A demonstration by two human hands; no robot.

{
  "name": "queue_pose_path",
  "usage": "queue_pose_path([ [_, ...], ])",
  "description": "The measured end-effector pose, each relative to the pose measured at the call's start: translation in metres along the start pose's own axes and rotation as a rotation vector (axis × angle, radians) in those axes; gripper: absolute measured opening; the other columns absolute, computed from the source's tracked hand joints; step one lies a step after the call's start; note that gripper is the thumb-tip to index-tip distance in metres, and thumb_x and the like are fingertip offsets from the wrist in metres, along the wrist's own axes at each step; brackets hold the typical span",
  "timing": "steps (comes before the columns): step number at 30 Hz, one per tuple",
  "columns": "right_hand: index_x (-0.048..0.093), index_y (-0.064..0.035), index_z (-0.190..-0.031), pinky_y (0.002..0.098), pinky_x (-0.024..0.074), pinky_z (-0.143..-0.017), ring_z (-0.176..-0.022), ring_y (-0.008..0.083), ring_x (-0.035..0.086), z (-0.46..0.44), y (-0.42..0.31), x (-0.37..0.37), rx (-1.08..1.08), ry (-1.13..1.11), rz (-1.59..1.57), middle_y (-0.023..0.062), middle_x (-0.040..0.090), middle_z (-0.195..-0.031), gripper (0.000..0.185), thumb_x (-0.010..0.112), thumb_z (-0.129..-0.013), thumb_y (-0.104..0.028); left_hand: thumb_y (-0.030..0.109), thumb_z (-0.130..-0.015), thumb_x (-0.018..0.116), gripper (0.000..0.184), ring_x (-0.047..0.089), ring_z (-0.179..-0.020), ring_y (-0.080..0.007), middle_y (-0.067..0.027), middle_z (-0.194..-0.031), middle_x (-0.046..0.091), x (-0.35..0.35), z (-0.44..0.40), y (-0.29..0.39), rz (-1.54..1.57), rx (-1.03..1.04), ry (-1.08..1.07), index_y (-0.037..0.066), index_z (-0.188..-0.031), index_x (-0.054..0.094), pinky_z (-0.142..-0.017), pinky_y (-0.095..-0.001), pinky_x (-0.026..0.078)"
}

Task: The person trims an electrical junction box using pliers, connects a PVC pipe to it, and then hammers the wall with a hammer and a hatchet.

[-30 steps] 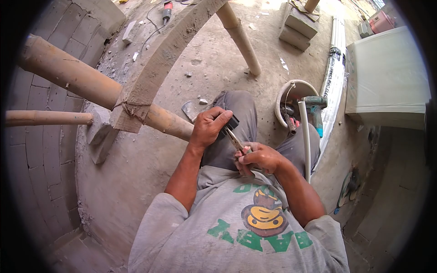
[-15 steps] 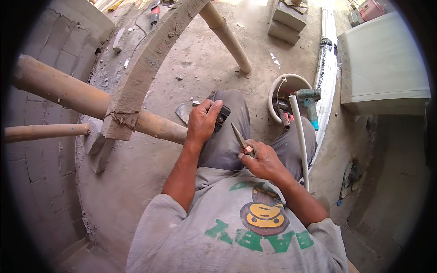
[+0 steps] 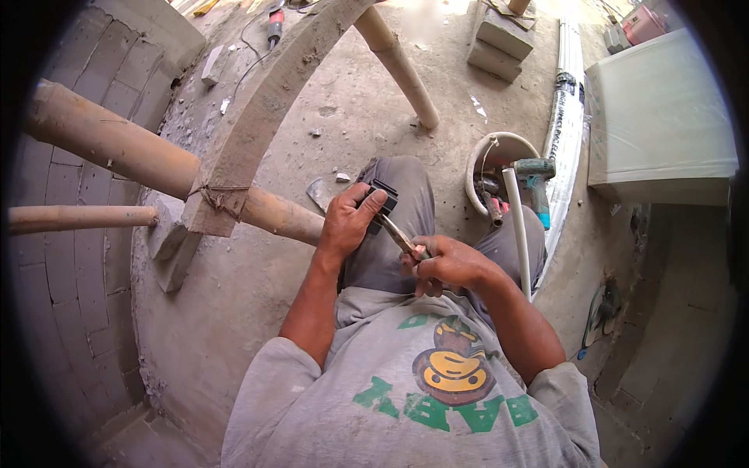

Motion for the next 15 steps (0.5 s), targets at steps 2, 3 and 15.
queue_pose_path([
  [2, 0.055, -0.0064, -0.102, 0.0252, 0.0470, -0.049, -0.067, 0.0143, 0.068, 0.004, -0.007, 0.002, 0.052, -0.047, -0.043, 0.0082, 0.068, -0.099, 0.021, 0.057, -0.081, -0.007, 0.035, -0.094, 0.067, 0.038, 0.040, -0.066, -0.0066, 0.0042, -0.066, 0.045, 0.004, 0.004, 0.005, 0.069, 0.006, -0.021, 0.003, -0.074, 0.060, -0.058, -0.0266, 0.036],
  [3, 0.056, -0.0066, -0.102, 0.0248, 0.0466, -0.048, -0.066, 0.0141, 0.068, 0.002, -0.005, 0.002, 0.055, -0.080, -0.054, 0.0088, 0.069, -0.100, 0.020, 0.057, -0.082, -0.007, 0.034, -0.094, 0.067, 0.038, 0.038, -0.066, -0.0062, 0.0051, -0.066, 0.043, 0.006, 0.005, 0.009, 0.104, 0.012, -0.032, 0.003, -0.073, 0.058, -0.058, -0.0263, 0.034],
  [15, 0.058, -0.0018, -0.102, 0.0243, 0.0470, -0.047, -0.060, 0.0140, 0.064, -0.013, 0.004, 0.008, 0.037, -0.236, -0.178, 0.0146, 0.071, -0.098, 0.018, 0.060, -0.085, -0.009, 0.029, -0.094, 0.068, 0.038, 0.034, -0.067, -0.0040, 0.0087, -0.067, 0.040, 0.002, 0.004, -0.003, 0.193, 0.038, -0.090, 0.006, -0.068, 0.052, -0.058, -0.0240, 0.031],
])
Point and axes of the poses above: each hand's wrist, its own z-axis away from the middle knuckle, its own x-axis out of the palm, y = z × x, the point moved 9 cm from there along -z, towards the middle knuckle
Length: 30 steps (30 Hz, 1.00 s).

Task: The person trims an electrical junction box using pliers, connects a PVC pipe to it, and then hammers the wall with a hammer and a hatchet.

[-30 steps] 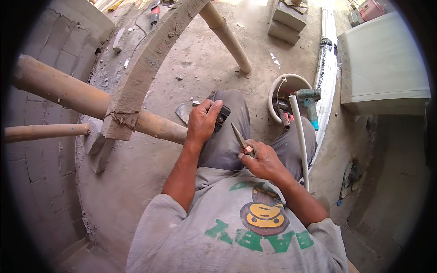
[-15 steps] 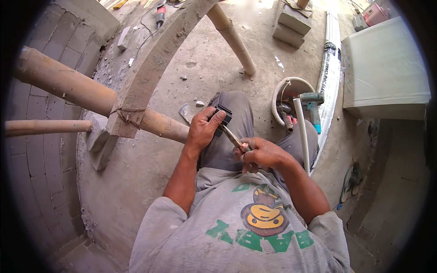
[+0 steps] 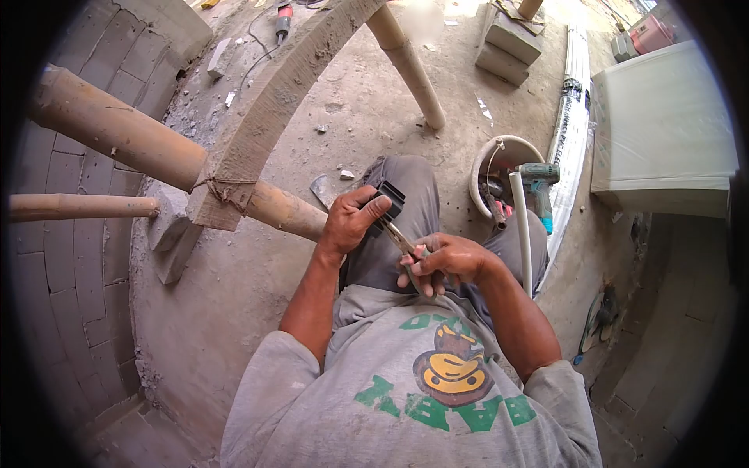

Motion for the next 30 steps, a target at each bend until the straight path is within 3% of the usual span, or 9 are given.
queue_pose_path([
  [8, 0.058, -0.0032, -0.103, 0.0225, 0.0399, -0.043, -0.057, 0.0104, 0.061, -0.011, 0.006, -0.001, -0.010, -0.077, -0.034, 0.0127, 0.071, -0.093, 0.020, 0.059, -0.088, -0.017, 0.029, -0.093, 0.069, 0.039, 0.033, -0.067, -0.0040, 0.0092, -0.067, 0.037, -0.004, 0.000, -0.009, 0.052, -0.015, -0.002, 0.007, -0.067, 0.050, -0.058, -0.0239, 0.029],
  [11, 0.059, -0.0007, -0.101, 0.0242, 0.0465, -0.048, -0.060, 0.0169, 0.064, 0.001, -0.011, 0.003, 0.018, 0.010, 0.082, 0.0165, 0.069, -0.092, 0.020, 0.064, -0.086, -0.014, 0.029, -0.093, 0.069, 0.040, 0.032, -0.067, -0.0038, 0.0094, -0.067, 0.037, -0.002, -0.002, -0.008, 0.066, 0.001, -0.025, 0.008, -0.066, 0.049, -0.058, -0.0240, 0.029],
  [14, 0.057, -0.0008, -0.098, 0.0277, 0.0499, -0.053, -0.070, 0.0220, 0.066, -0.012, 0.005, -0.001, -0.103, -0.089, -0.154, 0.0163, 0.066, -0.088, 0.020, 0.065, -0.086, -0.015, 0.029, -0.093, 0.069, 0.041, 0.032, -0.067, -0.0036, 0.0095, -0.067, 0.037, -0.003, 0.000, -0.010, 0.087, -0.026, -0.040, 0.007, -0.065, 0.048, -0.058, -0.0241, 0.029],
  [18, 0.054, -0.0035, -0.098, 0.0313, 0.0504, -0.055, -0.071, 0.0216, 0.064, -0.012, 0.003, 0.020, -0.140, -0.218, -0.339, 0.0124, 0.061, -0.083, 0.018, 0.062, -0.089, -0.016, 0.028, -0.094, 0.068, 0.042, 0.032, -0.067, -0.0034, 0.0096, -0.067, 0.037, -0.004, -0.002, -0.008, 0.093, 0.005, -0.026, 0.007, -0.065, 0.047, -0.057, -0.0243, 0.029],
  [21, 0.052, -0.0032, -0.096, 0.0335, 0.0520, -0.057, -0.070, 0.0227, 0.064, -0.015, 0.009, 0.012, -0.137, -0.089, -0.250, 0.0115, 0.060, -0.081, 0.019, 0.063, -0.088, -0.017, 0.027, -0.095, 0.067, 0.041, 0.033, -0.066, -0.0032, 0.0097, -0.066, 0.037, 0.001, -0.004, -0.010, 0.071, -0.041, -0.045, 0.007, -0.065, 0.047, -0.057, -0.0241, 0.029],
  [24, 0.052, -0.0014, -0.096, 0.0361, 0.0526, -0.060, -0.074, 0.0248, 0.065, 0.005, -0.004, -0.013, -0.075, 0.295, 0.289, 0.0135, 0.061, -0.082, 0.019, 0.062, -0.085, -0.013, 0.031, -0.095, 0.066, 0.043, 0.035, -0.061, -0.0066, 0.0037, -0.061, 0.039, 0.007, -0.011, 0.006, -0.087, -0.012, 0.028, 0.004, -0.066, 0.049, -0.055, -0.0277, 0.032],
  [27, 0.051, 0.0009, -0.099, 0.0402, 0.0520, -0.065, -0.079, 0.0280, 0.066, 0.042, -0.052, -0.010, -0.145, 0.882, 1.284, 0.0175, 0.062, -0.086, 0.021, 0.059, -0.083, -0.009, 0.035, -0.094, 0.064, 0.044, 0.039, -0.056, -0.0157, -0.0077, -0.058, 0.044, 0.016, -0.026, 0.002, -0.361, -0.116, 0.092, 0.002, -0.068, 0.051, -0.055, -0.0342, 0.036],
  [28, 0.050, 0.0026, -0.101, 0.0471, 0.0509, -0.072, -0.085, 0.0347, 0.066, 0.049, -0.060, -0.004, -0.086, 0.955, 1.424, 0.0217, 0.062, -0.089, 0.023, 0.057, -0.082, -0.008, 0.038, -0.092, 0.062, 0.045, 0.042, -0.055, -0.0250, -0.0158, -0.060, 0.048, 0.021, -0.032, 0.012, -0.446, -0.100, 0.112, 0.000, -0.068, 0.053, -0.057, -0.0393, 0.040],
  [30, 0.050, 0.0031, -0.100, 0.0500, 0.0504, -0.074, -0.086, 0.0386, 0.065, 0.055, -0.059, -0.007, -0.105, 1.048, 1.459, 0.0227, 0.061, -0.089, 0.023, 0.057, -0.083, -0.010, 0.038, -0.092, 0.062, 0.045, 0.044, -0.056, -0.0266, -0.0152, -0.060, 0.050, 0.029, -0.037, 0.018, -0.532, -0.137, 0.149, 0.001, -0.068, 0.054, -0.057, -0.0392, 0.041],
])
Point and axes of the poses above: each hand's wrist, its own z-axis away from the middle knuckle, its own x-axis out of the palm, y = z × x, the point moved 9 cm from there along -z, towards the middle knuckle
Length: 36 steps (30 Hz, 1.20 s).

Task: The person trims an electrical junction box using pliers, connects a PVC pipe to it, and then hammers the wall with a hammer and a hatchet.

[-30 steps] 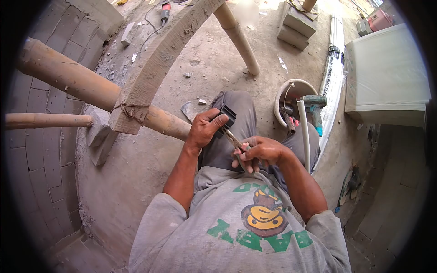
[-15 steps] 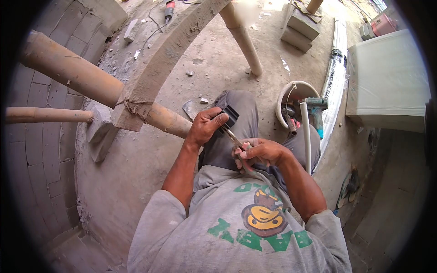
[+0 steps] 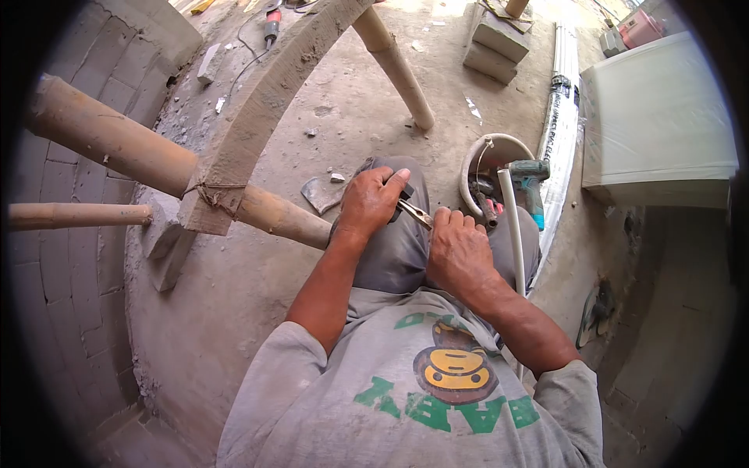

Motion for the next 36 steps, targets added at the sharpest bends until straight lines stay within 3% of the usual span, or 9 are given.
queue_pose_path([
  [4, 0.051, 0.0020, -0.100, 0.0502, 0.0490, -0.075, -0.087, 0.0398, 0.064, 0.004, 0.014, 0.016, 0.047, 0.000, -0.240, 0.0227, 0.062, -0.088, 0.023, 0.057, -0.084, -0.013, 0.038, -0.092, 0.063, 0.044, 0.045, -0.055, -0.0240, -0.0139, -0.060, 0.051, 0.003, 0.001, 0.005, -0.056, -0.046, -0.013, 0.002, -0.068, 0.055, -0.057, -0.0379, 0.041],
  [7, 0.051, -0.0018, -0.097, 0.0386, 0.0491, -0.071, -0.079, 0.0291, 0.063, -0.001, 0.017, 0.048, 0.071, -0.317, -0.666, 0.0156, 0.061, -0.082, 0.020, 0.059, -0.085, -0.017, 0.037, -0.092, 0.064, 0.043, 0.045, -0.054, -0.0200, -0.0128, -0.059, 0.051, 0.000, 0.002, -0.005, 0.080, -0.001, -0.088, 0.001, -0.069, 0.056, -0.055, -0.0367, 0.041],
  [8, 0.052, -0.0050, -0.096, 0.0329, 0.0464, -0.060, -0.072, 0.0204, 0.062, 0.000, 0.014, 0.051, 0.087, -0.419, -0.851, 0.0116, 0.065, -0.085, 0.019, 0.060, -0.084, -0.018, 0.030, -0.096, 0.063, 0.041, 0.039, -0.060, -0.0055, 0.0029, -0.059, 0.045, -0.001, 0.005, -0.006, 0.143, 0.027, -0.105, 0.003, -0.067, 0.055, -0.053, -0.0279, 0.035],
  [11, 0.054, -0.0057, -0.096, 0.0311, 0.0436, -0.051, -0.069, 0.0146, 0.063, 0.007, 0.001, 0.043, 0.175, -0.715, -1.137, 0.0100, 0.068, -0.092, 0.017, 0.059, -0.083, -0.015, 0.030, -0.096, 0.064, 0.039, 0.038, -0.062, -0.0047, 0.0054, -0.062, 0.045, -0.004, 0.008, -0.015, 0.258, -0.001, -0.157, 0.003, -0.068, 0.057, -0.055, -0.0265, 0.034],
  [17, 0.055, -0.0097, -0.091, 0.0248, 0.0305, -0.036, -0.060, 0.0089, 0.061, 0.009, 0.001, 0.049, 0.179, -0.856, -1.289, 0.0057, 0.067, -0.086, 0.018, 0.060, -0.075, -0.014, 0.029, -0.095, 0.066, 0.038, 0.038, -0.063, -0.0039, 0.0058, -0.063, 0.044, -0.008, 0.016, -0.010, 0.395, 0.098, -0.205, 0.004, -0.069, 0.055, -0.054, -0.0260, 0.034],
  [20, 0.055, -0.0097, -0.093, 0.0248, 0.0312, -0.036, -0.059, 0.0093, 0.062, 0.009, 0.001, 0.057, 0.105, -0.892, -1.225, 0.0071, 0.069, -0.090, 0.018, 0.060, -0.077, -0.017, 0.030, -0.095, 0.066, 0.038, 0.037, -0.064, -0.0037, 0.0063, -0.064, 0.042, -0.011, 0.016, -0.018, 0.396, 0.111, -0.231, 0.005, -0.068, 0.054, -0.055, -0.0255, 0.034],
  [23, 0.055, -0.0043, -0.100, 0.0259, 0.0463, -0.055, -0.089, 0.0187, 0.070, 0.011, -0.002, 0.058, 0.118, -0.970, -1.161, 0.0176, 0.070, -0.105, 0.018, 0.055, -0.082, -0.009, 0.030, -0.094, 0.067, 0.039, 0.035, -0.063, -0.0038, 0.0069, -0.064, 0.040, -0.013, 0.018, -0.019, 0.398, 0.169, -0.191, 0.005, -0.068, 0.052, -0.054, -0.0257, 0.032],
  [29, 0.056, -0.0039, -0.101, 0.0278, 0.0508, -0.066, -0.094, 0.0224, 0.070, 0.015, -0.009, 0.058, 0.205, -1.007, -1.256, 0.0193, 0.069, -0.107, 0.016, 0.057, -0.085, -0.008, 0.031, -0.094, 0.067, 0.040, 0.036, -0.063, -0.0032, 0.0077, -0.065, 0.041, -0.014, 0.020, -0.022, 0.431, 0.158, -0.201, 0.005, -0.067, 0.053, -0.055, -0.0248, 0.032],
  [36, 0.057, 0.0009, -0.103, 0.0339, 0.0547, -0.068, -0.093, 0.0289, 0.069, 0.009, -0.019, 0.081, 0.128, -1.050, -1.634, 0.0222, 0.068, -0.105, 0.018, 0.061, -0.087, -0.006, 0.030, -0.094, 0.067, 0.038, 0.036, -0.065, -0.0026, 0.0089, -0.066, 0.042, -0.012, 0.020, -0.027, 0.502, 0.111, -0.242, 0.007, -0.068, 0.054, -0.056, -0.0234, 0.032],
])
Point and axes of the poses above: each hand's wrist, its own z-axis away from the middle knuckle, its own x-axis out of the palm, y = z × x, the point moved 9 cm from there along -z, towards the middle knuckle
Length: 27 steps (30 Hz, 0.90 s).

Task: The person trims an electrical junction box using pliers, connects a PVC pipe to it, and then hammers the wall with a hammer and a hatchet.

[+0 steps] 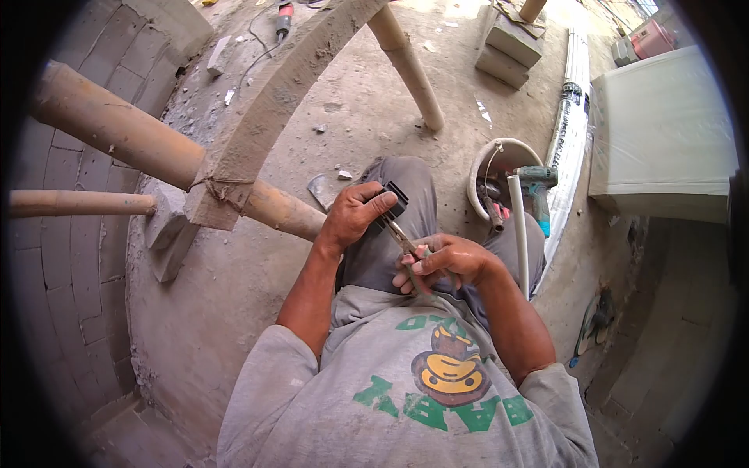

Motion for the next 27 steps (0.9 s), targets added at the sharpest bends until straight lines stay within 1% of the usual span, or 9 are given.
queue_pose_path([
  [8, 0.057, -0.0008, -0.098, 0.0332, 0.0533, -0.062, -0.079, 0.0274, 0.067, -0.009, 0.003, 0.004, -0.057, -0.090, -0.090, 0.0160, 0.067, -0.088, 0.017, 0.063, -0.086, -0.012, 0.028, -0.095, 0.066, 0.034, 0.037, -0.066, -0.0020, 0.0097, -0.067, 0.044, -0.001, 0.001, -0.005, 0.033, -0.018, -0.017, 0.008, -0.070, 0.056, -0.057, -0.0220, 0.031],
  [11, 0.056, -0.0013, -0.095, 0.0366, 0.0526, -0.065, -0.078, 0.0296, 0.067, -0.010, 0.007, -0.006, -0.012, 0.036, 0.053, 0.0166, 0.066, -0.085, 0.020, 0.065, -0.083, -0.014, 0.026, -0.094, 0.068, 0.037, 0.035, -0.066, -0.0024, 0.0085, -0.065, 0.040, -0.004, -0.001, -0.003, 0.000, 0.019, 0.033, 0.006, -0.066, 0.053, -0.055, -0.0239, 0.032],
  [14, 0.054, 0.0001, -0.096, 0.0406, 0.0521, -0.067, -0.081, 0.0286, 0.068, 0.026, -0.046, -0.007, -0.076, 0.608, 1.144, 0.0170, 0.066, -0.088, 0.018, 0.060, -0.084, -0.012, 0.029, -0.093, 0.067, 0.039, 0.042, -0.059, -0.0084, 0.0019, -0.060, 0.048, 0.006, -0.006, 0.006, -0.132, 0.003, 0.075, 0.003, -0.067, 0.055, -0.054, -0.0293, 0.036],
  [17, 0.053, 0.0021, -0.098, 0.0433, 0.0514, -0.071, -0.083, 0.0335, 0.067, 0.054, -0.067, 0.012, -0.060, 0.983, 1.659, 0.0205, 0.064, -0.089, 0.020, 0.059, -0.083, -0.010, 0.035, -0.092, 0.065, 0.042, 0.049, -0.054, -0.0209, -0.0100, -0.059, 0.055, 0.020, -0.021, 0.021, -0.467, -0.080, 0.166, 0.000, -0.069, 0.058, -0.055, -0.0365, 0.041],
  [18, 0.053, 0.0032, -0.097, 0.0443, 0.0514, -0.074, -0.081, 0.0342, 0.067, 0.057, -0.070, 0.013, -0.072, 1.035, 1.696, 0.0210, 0.062, -0.088, 0.022, 0.060, -0.080, -0.010, 0.039, -0.091, 0.063, 0.044, 0.050, -0.054, -0.0307, -0.0170, -0.060, 0.056, 0.022, -0.024, 0.022, -0.452, -0.122, 0.190, 0.000, -0.071, 0.061, -0.057, -0.0414, 0.043],
  [21, 0.054, -0.0002, -0.095, 0.0432, 0.0510, -0.071, -0.083, 0.0298, 0.068, 0.061, -0.058, 0.001, -0.144, 1.086, 1.587, 0.0190, 0.064, -0.088, 0.022, 0.062, -0.079, -0.012, 0.039, -0.091, 0.063, 0.043, 0.051, -0.053, -0.0283, -0.0151, -0.058, 0.056, 0.027, -0.028, 0.023, -0.481, -0.108, 0.188, 0.001, -0.071, 0.062, -0.056, -0.0402, 0.043],
  [22, 0.054, -0.0008, -0.096, 0.0420, 0.0507, -0.070, -0.081, 0.0276, 0.067, 0.055, -0.049, -0.007, -0.139, 0.939, 1.369, 0.0180, 0.064, -0.086, 0.021, 0.061, -0.079, -0.011, 0.036, -0.092, 0.064, 0.040, 0.050, -0.053, -0.0197, -0.0103, -0.057, 0.055, 0.029, -0.027, 0.018, -0.420, -0.114, 0.149, 0.001, -0.072, 0.063, -0.055, -0.0362, 0.042],
  [24, 0.054, -0.0021, -0.097, 0.0396, 0.0502, -0.066, -0.077, 0.0232, 0.065, 0.044, -0.030, -0.016, -0.126, 0.650, 0.919, 0.0160, 0.064, -0.084, 0.020, 0.059, -0.079, -0.011, 0.034, -0.092, 0.065, 0.039, 0.047, -0.054, -0.0132, -0.0060, -0.057, 0.051, 0.027, -0.023, 0.007, -0.324, -0.096, 0.075, 0.001, -0.072, 0.062, -0.053, -0.0327, 0.040],
  [27, 0.056, -0.0028, -0.099, 0.0368, 0.0482, -0.065, -0.076, 0.0206, 0.062, 0.050, -0.024, 0.001, 0.123, 0.454, 0.392, 0.0161, 0.064, -0.082, 0.021, 0.058, -0.081, -0.014, 0.031, -0.093, 0.067, 0.038, 0.042, -0.058, -0.0069, -0.0007, -0.058, 0.046, 0.027, -0.018, 0.007, -0.200, -0.063, 0.017, 0.001, -0.070, 0.058, -0.052, -0.0292, 0.037],
])
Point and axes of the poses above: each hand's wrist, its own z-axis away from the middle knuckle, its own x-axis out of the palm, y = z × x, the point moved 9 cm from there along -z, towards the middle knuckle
